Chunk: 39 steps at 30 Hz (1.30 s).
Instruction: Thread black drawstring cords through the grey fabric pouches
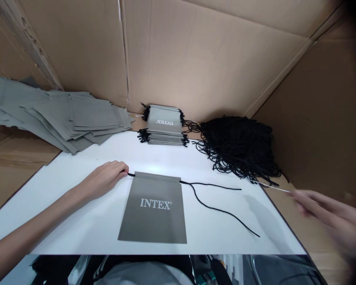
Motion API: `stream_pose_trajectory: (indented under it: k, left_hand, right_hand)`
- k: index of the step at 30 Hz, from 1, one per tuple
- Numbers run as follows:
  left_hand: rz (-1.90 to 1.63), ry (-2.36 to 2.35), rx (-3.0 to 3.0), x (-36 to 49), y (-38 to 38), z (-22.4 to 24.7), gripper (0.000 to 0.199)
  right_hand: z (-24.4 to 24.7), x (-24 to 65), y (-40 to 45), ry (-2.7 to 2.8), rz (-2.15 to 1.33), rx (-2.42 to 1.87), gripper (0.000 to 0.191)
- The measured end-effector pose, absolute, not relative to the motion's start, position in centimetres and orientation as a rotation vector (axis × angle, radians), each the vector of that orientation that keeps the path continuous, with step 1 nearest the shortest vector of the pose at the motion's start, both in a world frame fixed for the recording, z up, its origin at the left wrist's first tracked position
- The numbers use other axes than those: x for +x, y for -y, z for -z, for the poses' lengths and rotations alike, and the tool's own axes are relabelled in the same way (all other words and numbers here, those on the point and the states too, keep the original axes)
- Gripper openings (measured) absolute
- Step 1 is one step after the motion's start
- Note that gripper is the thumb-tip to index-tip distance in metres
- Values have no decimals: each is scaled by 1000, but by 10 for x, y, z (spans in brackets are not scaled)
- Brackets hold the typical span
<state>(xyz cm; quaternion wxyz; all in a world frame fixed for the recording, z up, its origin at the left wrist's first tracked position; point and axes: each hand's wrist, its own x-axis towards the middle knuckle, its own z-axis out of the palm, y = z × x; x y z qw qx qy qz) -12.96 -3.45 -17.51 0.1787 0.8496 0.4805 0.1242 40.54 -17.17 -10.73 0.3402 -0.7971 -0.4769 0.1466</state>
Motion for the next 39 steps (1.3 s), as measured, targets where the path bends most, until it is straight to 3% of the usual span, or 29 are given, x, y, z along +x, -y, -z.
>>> stream_pose_trajectory:
  k: [4,7,10,14,19,26,39]
  left_hand:
    - [-366,-1326,2352,-130,36,174,33]
    - [-404,-1303,2324,-131,37,173,33]
    - [-432,-1285,2310,-131,38,172,34]
    - [-444,-1283,2287,-129,37,172,33]
    - [-554,-1312,2188,-124,39,173,31]
    - [-727,-1322,2129,-120,44,166,28]
    - [-650,-1414,1825,-160,43,155,31]
  right_hand:
    - [140,330,89,1532,-795,-1701,54]
    - [163,282,34,1650,-846,-1652,61]
    - [176,258,5,1755,-765,-1622,56]
    - [178,233,7,1858,-608,-1509,55]
    - [175,191,20,2139,-923,-1248,29]
    - [175,185,2,2147,-1422,-1053,38]
    - [163,218,1,1943,-1370,-1078,32]
